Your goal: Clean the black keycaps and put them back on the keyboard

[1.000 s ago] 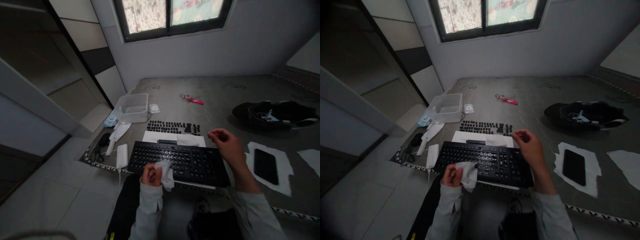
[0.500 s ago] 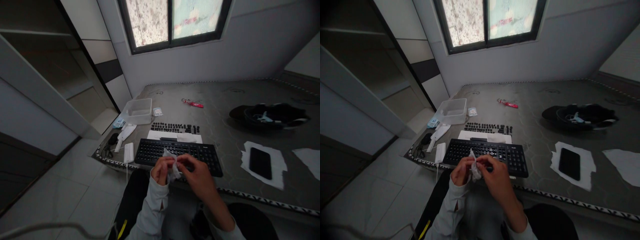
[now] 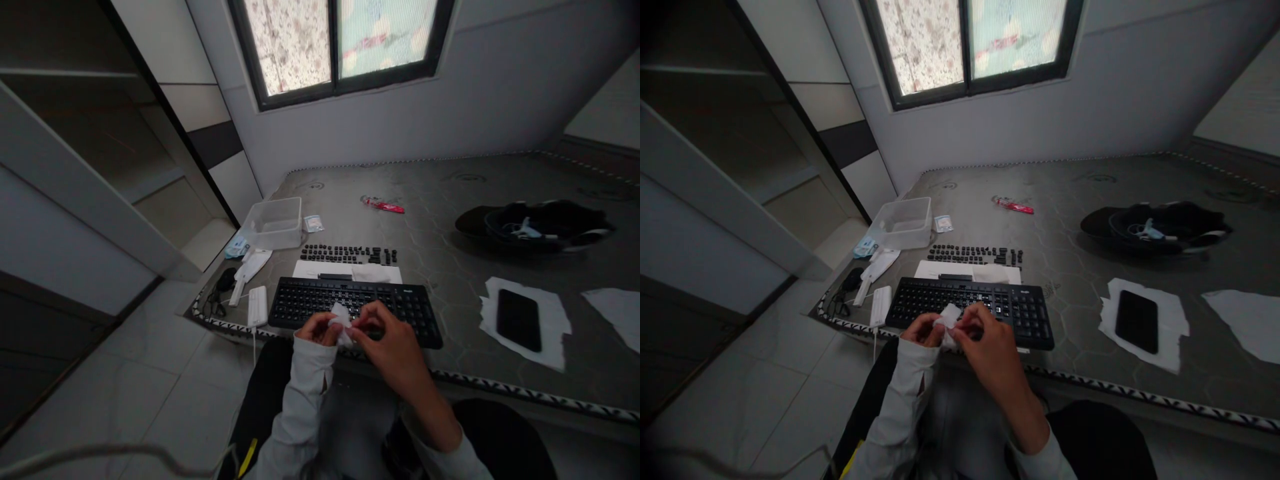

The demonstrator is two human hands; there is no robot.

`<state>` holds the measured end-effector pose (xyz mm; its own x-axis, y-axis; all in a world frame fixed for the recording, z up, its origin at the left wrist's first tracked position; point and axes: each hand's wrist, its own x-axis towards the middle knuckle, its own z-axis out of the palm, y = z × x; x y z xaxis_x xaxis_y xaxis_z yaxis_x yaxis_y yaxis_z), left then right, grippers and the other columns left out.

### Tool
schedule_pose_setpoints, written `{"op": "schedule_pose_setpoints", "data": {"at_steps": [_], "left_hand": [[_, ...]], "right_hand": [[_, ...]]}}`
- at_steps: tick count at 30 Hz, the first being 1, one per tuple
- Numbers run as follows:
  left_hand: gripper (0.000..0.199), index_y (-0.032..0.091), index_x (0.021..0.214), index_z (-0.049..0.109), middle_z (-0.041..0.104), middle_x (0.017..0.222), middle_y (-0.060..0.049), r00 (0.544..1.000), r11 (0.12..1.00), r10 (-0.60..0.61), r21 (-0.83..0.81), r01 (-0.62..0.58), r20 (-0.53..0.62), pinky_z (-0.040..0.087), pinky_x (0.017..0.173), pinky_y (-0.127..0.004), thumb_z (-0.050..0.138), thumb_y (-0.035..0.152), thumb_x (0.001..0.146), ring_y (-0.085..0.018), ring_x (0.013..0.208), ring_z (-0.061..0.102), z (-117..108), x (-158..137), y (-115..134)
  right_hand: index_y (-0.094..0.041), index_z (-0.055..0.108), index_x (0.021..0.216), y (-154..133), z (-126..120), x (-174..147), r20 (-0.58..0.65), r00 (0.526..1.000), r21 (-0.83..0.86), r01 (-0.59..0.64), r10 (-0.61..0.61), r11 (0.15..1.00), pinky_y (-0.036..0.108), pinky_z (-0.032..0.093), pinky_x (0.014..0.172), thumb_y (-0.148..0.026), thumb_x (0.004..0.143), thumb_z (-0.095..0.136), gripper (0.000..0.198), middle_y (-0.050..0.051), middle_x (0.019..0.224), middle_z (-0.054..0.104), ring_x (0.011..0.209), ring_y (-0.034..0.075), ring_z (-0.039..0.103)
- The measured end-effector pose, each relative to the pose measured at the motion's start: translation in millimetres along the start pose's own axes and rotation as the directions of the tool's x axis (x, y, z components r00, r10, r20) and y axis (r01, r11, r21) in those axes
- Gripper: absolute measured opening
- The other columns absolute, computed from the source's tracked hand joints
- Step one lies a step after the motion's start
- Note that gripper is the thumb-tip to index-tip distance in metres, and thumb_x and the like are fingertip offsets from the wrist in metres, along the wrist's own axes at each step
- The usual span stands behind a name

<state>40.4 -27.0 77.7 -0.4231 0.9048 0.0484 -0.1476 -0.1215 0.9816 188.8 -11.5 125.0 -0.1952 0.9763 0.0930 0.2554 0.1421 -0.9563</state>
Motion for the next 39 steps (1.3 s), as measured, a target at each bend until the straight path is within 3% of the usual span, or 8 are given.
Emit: {"op": "schedule_pose_setpoints", "data": {"at_steps": [3,6,11,16,21,28,32,39], "left_hand": [[0.046,0.017,0.071,0.068,0.070,0.061,0.000,0.993,0.993,-0.085,-0.087,0.079,-0.077,0.048,0.054,-0.021,0.088,0.051,0.049,-0.010,0.052,0.060,3,0,-3],[0.047,0.017,0.070,0.067,0.071,0.059,0.001,0.989,0.980,-0.139,-0.153,0.128,-0.060,0.047,0.053,-0.019,0.089,0.051,0.046,-0.009,0.050,0.060,8,-2,-4],[0.045,0.016,0.069,0.073,0.075,0.067,-0.004,0.992,0.984,-0.128,-0.123,0.129,0.019,0.053,0.060,-0.024,0.083,0.058,0.055,-0.015,0.059,0.066,11,-3,0],[0.049,0.015,0.069,0.072,0.075,0.065,-0.005,0.968,0.950,-0.249,-0.191,0.248,0.017,0.054,0.059,-0.026,0.088,0.054,0.044,-0.017,0.058,0.069,9,0,0],[0.045,0.016,0.070,0.068,0.077,0.069,-0.005,0.947,0.918,-0.319,-0.237,0.318,0.036,0.054,0.060,-0.024,0.095,0.035,0.039,-0.017,0.061,0.070,5,0,-3],[0.050,0.015,0.083,0.075,0.077,0.073,-0.005,0.946,0.912,-0.322,-0.260,0.319,0.032,0.052,0.057,-0.022,0.090,0.047,0.048,-0.013,0.058,0.067,8,0,-8],[0.047,0.015,0.076,0.072,0.076,0.069,-0.005,0.957,0.908,-0.288,-0.306,0.285,0.038,0.052,0.055,-0.023,0.089,0.049,0.049,-0.014,0.056,0.067,9,1,-11],[0.050,0.015,0.073,0.069,0.077,0.072,-0.008,0.955,0.930,-0.295,-0.231,0.285,-0.008,0.057,0.063,-0.029,0.092,0.047,0.042,-0.021,0.066,0.072,6,5,-16]], "right_hand": [[-0.024,0.057,0.081,3,-6,4,-0.103,0.991,-0.123,0.069,-0.082,0.990,0.031,0.050,0.073,-0.038,0.081,0.066,0.016,0.001,0.079,0.070,0.074,0.020,0.066],[-0.024,0.061,0.087,7,-5,8,-0.116,0.978,-0.186,0.152,-0.175,0.971,0.033,0.050,0.077,-0.038,0.086,0.061,0.014,0.005,0.090,0.070,0.084,0.021,0.065],[-0.024,0.067,0.109,16,6,12,0.081,0.973,-0.054,0.222,-0.218,0.974,0.039,0.043,0.102,-0.038,0.092,0.055,0.026,0.007,0.121,0.067,0.116,0.023,0.059],[-0.025,0.072,0.109,16,7,13,0.290,0.950,0.041,0.112,-0.119,0.993,0.036,0.052,0.090,-0.039,0.095,0.047,0.032,0.005,0.110,0.075,0.100,0.022,0.068],[-0.025,0.075,0.100,15,2,14,0.188,0.979,-0.008,0.082,-0.079,0.997,0.035,0.053,0.086,-0.031,0.086,0.058,0.022,0.004,0.101,0.077,0.094,0.023,0.070],[-0.025,0.076,0.089,19,2,15,0.045,0.999,-0.011,0.017,-0.016,1.000,0.033,0.054,0.079,-0.040,0.083,0.063,0.021,0.003,0.093,0.078,0.089,0.023,0.071],[-0.024,0.075,0.086,19,0,15,0.042,0.999,0.005,0.004,-0.005,1.000,0.031,0.053,0.077,-0.042,0.083,0.063,0.022,0.003,0.090,0.077,0.086,0.021,0.070],[-0.021,0.073,0.089,22,-4,16,0.087,0.996,0.061,0.029,-0.034,0.998,0.031,0.054,0.074,-0.041,0.087,0.058,0.025,0.006,0.089,0.075,0.082,0.020,0.069]]}}
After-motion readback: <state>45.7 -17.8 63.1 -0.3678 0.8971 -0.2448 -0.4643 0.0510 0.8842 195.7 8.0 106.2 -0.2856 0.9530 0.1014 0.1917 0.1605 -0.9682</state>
